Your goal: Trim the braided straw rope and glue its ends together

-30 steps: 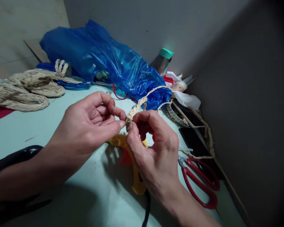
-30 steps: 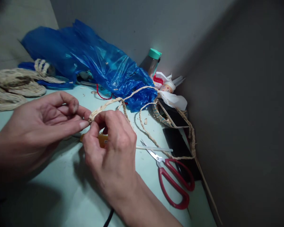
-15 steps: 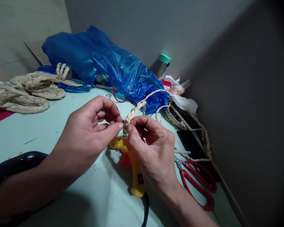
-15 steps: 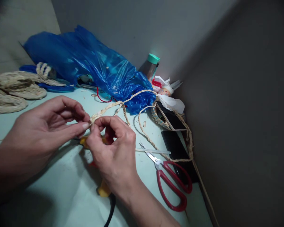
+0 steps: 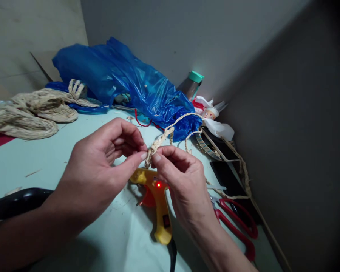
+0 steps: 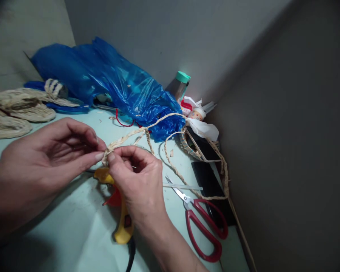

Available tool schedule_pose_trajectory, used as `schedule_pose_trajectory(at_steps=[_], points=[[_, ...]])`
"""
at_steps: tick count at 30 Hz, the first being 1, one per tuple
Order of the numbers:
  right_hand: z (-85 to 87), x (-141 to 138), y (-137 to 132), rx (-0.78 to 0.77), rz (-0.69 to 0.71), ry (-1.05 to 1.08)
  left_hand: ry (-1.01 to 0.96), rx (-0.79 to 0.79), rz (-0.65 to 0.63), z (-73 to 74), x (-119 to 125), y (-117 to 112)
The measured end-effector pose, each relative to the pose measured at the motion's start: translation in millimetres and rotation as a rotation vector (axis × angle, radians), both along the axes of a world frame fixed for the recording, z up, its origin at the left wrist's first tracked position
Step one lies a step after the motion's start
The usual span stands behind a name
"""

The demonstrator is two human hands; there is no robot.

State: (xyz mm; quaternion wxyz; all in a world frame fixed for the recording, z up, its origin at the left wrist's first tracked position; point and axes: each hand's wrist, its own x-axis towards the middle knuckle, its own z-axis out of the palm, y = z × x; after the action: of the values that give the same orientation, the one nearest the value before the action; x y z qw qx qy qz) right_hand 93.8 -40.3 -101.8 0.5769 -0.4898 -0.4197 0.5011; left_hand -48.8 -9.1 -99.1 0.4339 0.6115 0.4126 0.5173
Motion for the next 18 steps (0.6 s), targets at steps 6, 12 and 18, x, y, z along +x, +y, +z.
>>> schedule_pose_trajectory(at_steps=[6,12,18], points=[[0.6,-5.6,1.3,0.017,-0.091,-0.047,0.029,-0.016,-0.056,0.5,4.2,-0.3],[1.5,-5.3,2.2,0.075,-0.141,-0.119,0.056,0.049,0.007,-2.9,6.0,-3.0],[0.1,-6.2,-2.4,0.21,-0.207,-0.333,0.05,0.033,-0.007,-1.4,5.6,-3.2]])
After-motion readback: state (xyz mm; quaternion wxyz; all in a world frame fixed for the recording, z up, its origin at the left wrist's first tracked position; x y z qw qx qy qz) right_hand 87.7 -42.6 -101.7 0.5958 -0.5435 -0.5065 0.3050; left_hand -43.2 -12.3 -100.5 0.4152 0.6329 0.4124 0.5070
